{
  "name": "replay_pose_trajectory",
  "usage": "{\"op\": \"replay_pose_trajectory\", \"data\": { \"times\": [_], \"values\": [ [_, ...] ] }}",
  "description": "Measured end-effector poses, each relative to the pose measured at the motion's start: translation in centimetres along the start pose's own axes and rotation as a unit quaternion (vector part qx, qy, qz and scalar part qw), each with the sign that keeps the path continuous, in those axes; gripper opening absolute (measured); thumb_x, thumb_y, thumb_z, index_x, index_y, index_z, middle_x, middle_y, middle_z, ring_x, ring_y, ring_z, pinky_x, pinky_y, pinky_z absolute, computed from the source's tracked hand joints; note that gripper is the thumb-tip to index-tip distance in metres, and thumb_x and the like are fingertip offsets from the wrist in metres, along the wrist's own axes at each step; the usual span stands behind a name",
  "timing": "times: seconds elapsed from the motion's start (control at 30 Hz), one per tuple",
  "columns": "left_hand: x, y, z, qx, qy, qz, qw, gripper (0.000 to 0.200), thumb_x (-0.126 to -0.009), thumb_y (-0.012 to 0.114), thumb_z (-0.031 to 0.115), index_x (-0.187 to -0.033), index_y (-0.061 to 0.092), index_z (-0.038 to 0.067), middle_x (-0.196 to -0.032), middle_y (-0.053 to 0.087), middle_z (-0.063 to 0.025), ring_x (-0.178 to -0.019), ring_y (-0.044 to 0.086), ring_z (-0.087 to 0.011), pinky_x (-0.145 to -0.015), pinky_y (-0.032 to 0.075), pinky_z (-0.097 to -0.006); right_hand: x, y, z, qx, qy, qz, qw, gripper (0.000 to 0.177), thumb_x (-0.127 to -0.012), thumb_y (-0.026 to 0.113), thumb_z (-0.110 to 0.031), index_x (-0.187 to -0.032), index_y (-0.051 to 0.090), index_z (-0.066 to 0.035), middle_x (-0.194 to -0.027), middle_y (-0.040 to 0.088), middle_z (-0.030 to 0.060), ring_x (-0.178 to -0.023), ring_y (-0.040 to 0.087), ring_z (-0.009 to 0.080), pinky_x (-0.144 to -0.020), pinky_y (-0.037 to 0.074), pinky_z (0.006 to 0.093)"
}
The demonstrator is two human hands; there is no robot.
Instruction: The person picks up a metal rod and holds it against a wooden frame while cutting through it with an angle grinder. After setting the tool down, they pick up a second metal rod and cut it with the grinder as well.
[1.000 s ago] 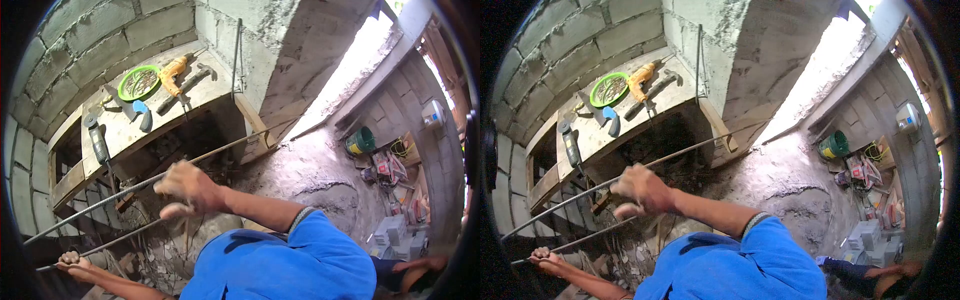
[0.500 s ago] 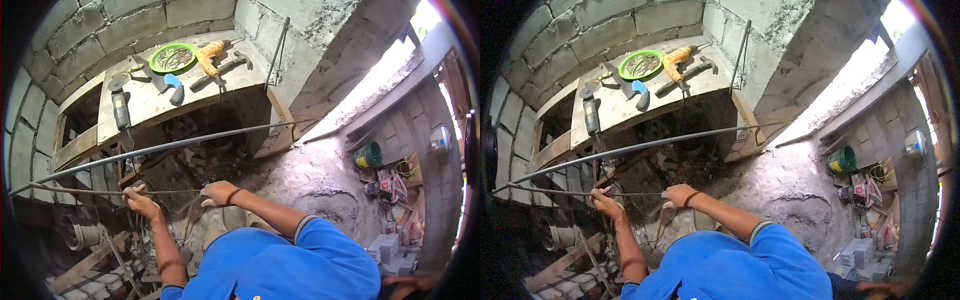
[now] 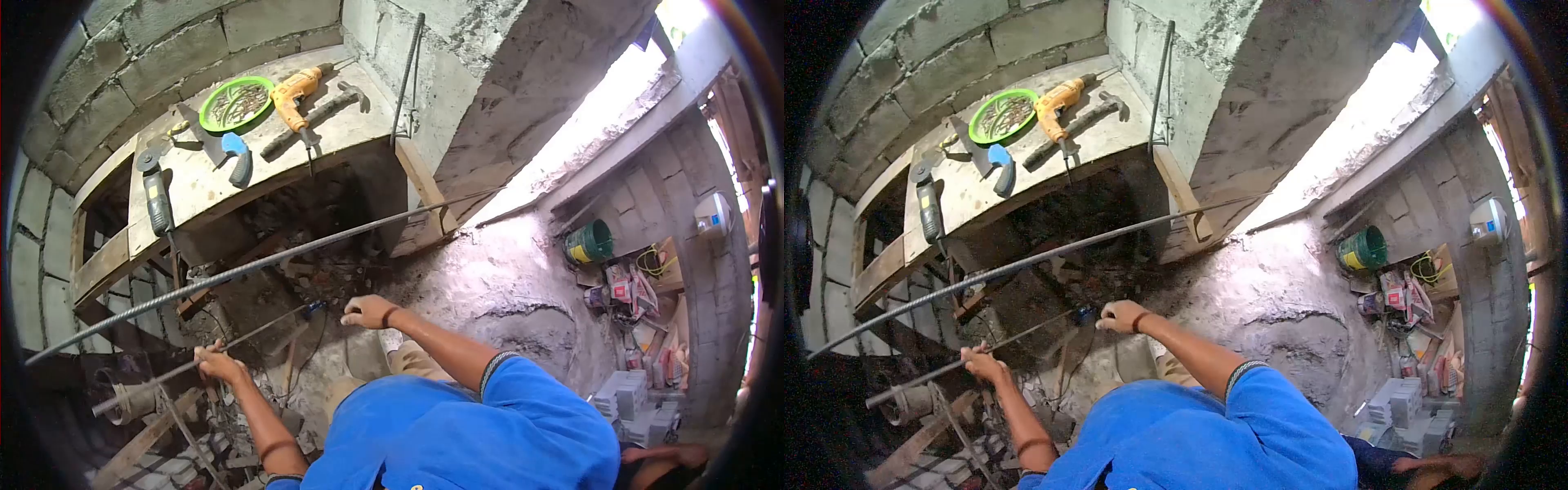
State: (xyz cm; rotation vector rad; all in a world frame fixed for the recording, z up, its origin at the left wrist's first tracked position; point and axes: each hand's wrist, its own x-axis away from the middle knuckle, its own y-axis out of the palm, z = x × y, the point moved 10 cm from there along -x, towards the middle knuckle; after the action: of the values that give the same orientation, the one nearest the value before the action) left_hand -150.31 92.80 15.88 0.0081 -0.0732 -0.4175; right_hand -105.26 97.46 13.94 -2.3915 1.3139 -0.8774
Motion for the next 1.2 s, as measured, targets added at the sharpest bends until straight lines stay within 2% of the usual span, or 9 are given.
{"op": "replay_pose_trajectory", "data": {
  "times": [0.4, 0.53, 0.83, 0.93, 1.0, 1.07, 1.13, 1.17, 1.2],
  "values": [
    [11.7, 28.1, -0.4, 0.097, -0.079, -0.248, 0.961, 0.016, -0.101, 0.056, 0.023, -0.103, 0.057, 0.007, -0.083, 0.05, 0.0002, -0.073, 0.051, -0.0101, -0.071, 0.047, -0.0288, 17.0, -6.4, 24.0, 0.12, 0.27, 0.026, 0.955, 0.044, -0.091, 0.061, -0.046, -0.112, 0.072, -0.01, -0.103, 0.071, 0.0231, -0.095, 0.067, 0.0407, -0.082, 0.052, 0.0477],
    [17.0, 37.3, 0.8, -0.122, 0.165, -0.399, 0.894, 0.02, -0.102, 0.054, 0.019, -0.113, 0.057, 0.003, -0.099, 0.06, -0.0074, -0.086, 0.059, -0.0156, -0.077, 0.049, -0.0316, 22.8, -6.7, 29.5, 0.112, 0.288, 0.067, 0.949, 0.046, -0.09, 0.061, -0.05, -0.11, 0.073, -0.011, -0.102, 0.072, 0.0222, -0.095, 0.068, 0.0413, -0.085, 0.052, 0.0476],
    [30.9, 47.0, 0.9, -0.15, 0.168, -0.529, 0.819, 0.033, -0.096, 0.061, 0.018, -0.125, 0.061, 0.002, -0.117, 0.068, -0.0187, -0.111, 0.065, -0.0316, -0.094, 0.049, -0.0399, 30.3, -2.8, 35.3, 0.071, 0.407, 0.036, 0.91, 0.044, -0.093, 0.059, -0.05, -0.113, 0.073, -0.013, -0.103, 0.072, 0.0212, -0.097, 0.068, 0.0393, -0.085, 0.052, 0.0463],
    [32.4, 44.3, 1.3, -0.242, 0.241, -0.587, 0.734, 0.044, -0.092, 0.069, 0.024, -0.128, 0.061, 0.0, -0.129, 0.064, -0.0197, -0.121, 0.061, -0.033, -0.098, 0.05, -0.0413, 31.4, -2.3, 35.6, 0.043, 0.41, 0.035, 0.91, 0.047, -0.093, 0.059, -0.051, -0.115, 0.073, -0.012, -0.105, 0.071, 0.0223, -0.098, 0.068, 0.0393, -0.087, 0.052, 0.0462],
    [36.2, 37.7, 2.1, -0.349, 0.152, -0.786, 0.486, 0.035, -0.094, 0.068, 0.029, -0.117, 0.068, 0.003, -0.12, 0.068, -0.0166, -0.11, 0.065, -0.0288, -0.094, 0.052, -0.0413, 31.0, -2.6, 35.7, 0.013, 0.413, 0.041, 0.91, 0.049, -0.093, 0.059, -0.05, -0.116, 0.072, -0.009, -0.106, 0.071, 0.0238, -0.099, 0.068, 0.0403, -0.088, 0.052, 0.046],
    [40.1, 28.4, 9.0, -0.169, 0.079, -0.903, 0.388, 0.031, -0.098, 0.064, 0.031, -0.109, 0.069, 0.003, -0.1, 0.071, -0.0129, -0.096, 0.067, -0.0246, -0.084, 0.053, -0.0393, 29.8, -2.4, 35.9, 0.009, 0.397, 0.049, 0.916, 0.048, -0.093, 0.059, -0.049, -0.109, 0.073, -0.006, -0.095, 0.072, 0.022, -0.084, 0.069, 0.0371, -0.079, 0.053, 0.0454],
    [39.6, 23.4, 21.6, -0.03, 0.086, -0.904, 0.418, 0.035, -0.091, 0.069, 0.04, -0.094, 0.071, 0.006, -0.091, 0.071, -0.0104, -0.081, 0.07, -0.0279, -0.077, 0.055, -0.0394, 28.5, -0.1, 39.0, 0.007, 0.369, 0.055, 0.928, 0.048, -0.093, 0.06, -0.048, -0.103, 0.074, -0.004, -0.084, 0.073, 0.0201, -0.07, 0.07, 0.0336, -0.071, 0.054, 0.045],
    [38.9, 22.5, 25.6, -0.257, 0.141, -0.824, 0.484, 0.034, -0.087, 0.068, 0.039, -0.093, 0.072, 0.006, -0.089, 0.072, -0.0099, -0.082, 0.07, -0.0278, -0.075, 0.055, -0.0395, 27.5, 1.6, 40.7, 0.038, 0.369, 0.01, 0.929, 0.047, -0.092, 0.06, -0.048, -0.1, 0.075, -0.004, -0.083, 0.073, 0.0191, -0.067, 0.069, 0.0325, -0.07, 0.054, 0.0445],
    [36.3, 19.5, 28.8, -0.575, 0.213, -0.673, 0.414, 0.033, -0.083, 0.066, 0.038, -0.092, 0.073, 0.007, -0.087, 0.073, -0.0095, -0.082, 0.071, -0.0277, -0.073, 0.055, -0.0396, 27.0, 2.8, 42.4, 0.072, 0.37, -0.032, 0.926, 0.046, -0.092, 0.06, -0.048, -0.098, 0.075, -0.005, -0.082, 0.072, 0.0181, -0.063, 0.068, 0.0314, -0.068, 0.054, 0.0441]
  ]
}}
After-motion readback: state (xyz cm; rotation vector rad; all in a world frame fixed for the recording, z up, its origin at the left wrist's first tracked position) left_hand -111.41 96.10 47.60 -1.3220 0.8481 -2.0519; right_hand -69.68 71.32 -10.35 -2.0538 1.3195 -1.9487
